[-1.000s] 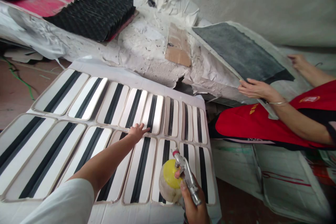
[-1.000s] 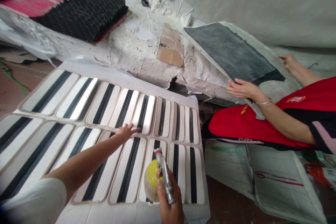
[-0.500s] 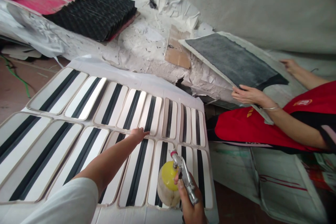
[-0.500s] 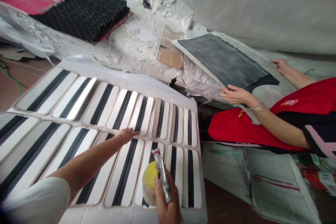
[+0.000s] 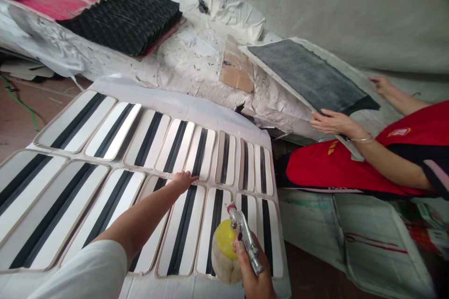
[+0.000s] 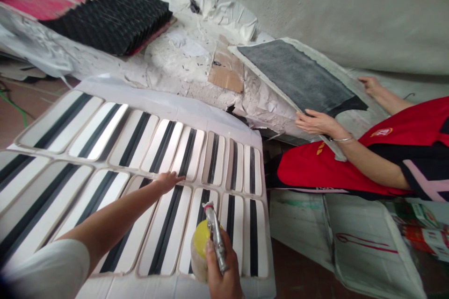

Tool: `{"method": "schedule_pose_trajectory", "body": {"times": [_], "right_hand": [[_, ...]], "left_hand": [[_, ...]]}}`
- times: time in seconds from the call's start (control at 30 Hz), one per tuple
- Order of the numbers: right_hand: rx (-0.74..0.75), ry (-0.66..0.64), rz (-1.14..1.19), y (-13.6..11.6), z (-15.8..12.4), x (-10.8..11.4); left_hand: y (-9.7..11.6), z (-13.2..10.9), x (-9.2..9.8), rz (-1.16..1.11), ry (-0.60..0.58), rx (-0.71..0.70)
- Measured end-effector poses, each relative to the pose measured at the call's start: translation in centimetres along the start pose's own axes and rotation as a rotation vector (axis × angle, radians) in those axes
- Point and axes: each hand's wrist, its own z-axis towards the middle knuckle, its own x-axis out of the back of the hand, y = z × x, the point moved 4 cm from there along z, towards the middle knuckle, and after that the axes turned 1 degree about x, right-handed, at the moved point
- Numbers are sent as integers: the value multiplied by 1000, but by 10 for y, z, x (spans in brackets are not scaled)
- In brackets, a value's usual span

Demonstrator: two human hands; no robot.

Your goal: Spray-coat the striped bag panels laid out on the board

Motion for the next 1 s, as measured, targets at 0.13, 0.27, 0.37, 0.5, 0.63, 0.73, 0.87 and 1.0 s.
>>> {"method": "schedule_pose_trajectory", "body": {"times": [0.13,0.27,0.37,0.5,0.63,0.73,0.87,1.0], "right_hand": [[-64,19,32,1,-4,-1],[-54,30,40,-3,-4,-3],[10,-1,26,-12,-1,-4],[48,-18,40,-22,3,-6],[33,-54,21,-19,-2,-10],[-3,-68,20,-11,-8,-11],[-46,-86,46,-5,-16,-12],[-78,-98,53,-1,-23,-12]], "left_hand": [[-3,-2,-7,-21,60,-21],[-11,-7,-13,-41,138,11],[-19,-16,-14,-40,227,99],[-34,-33,-19,-157,309,375],[-42,-44,-28,-294,290,530],[-43,-45,-29,-324,286,526],[-44,-45,-28,-342,274,523],[-46,-45,-29,-342,268,517]]}}
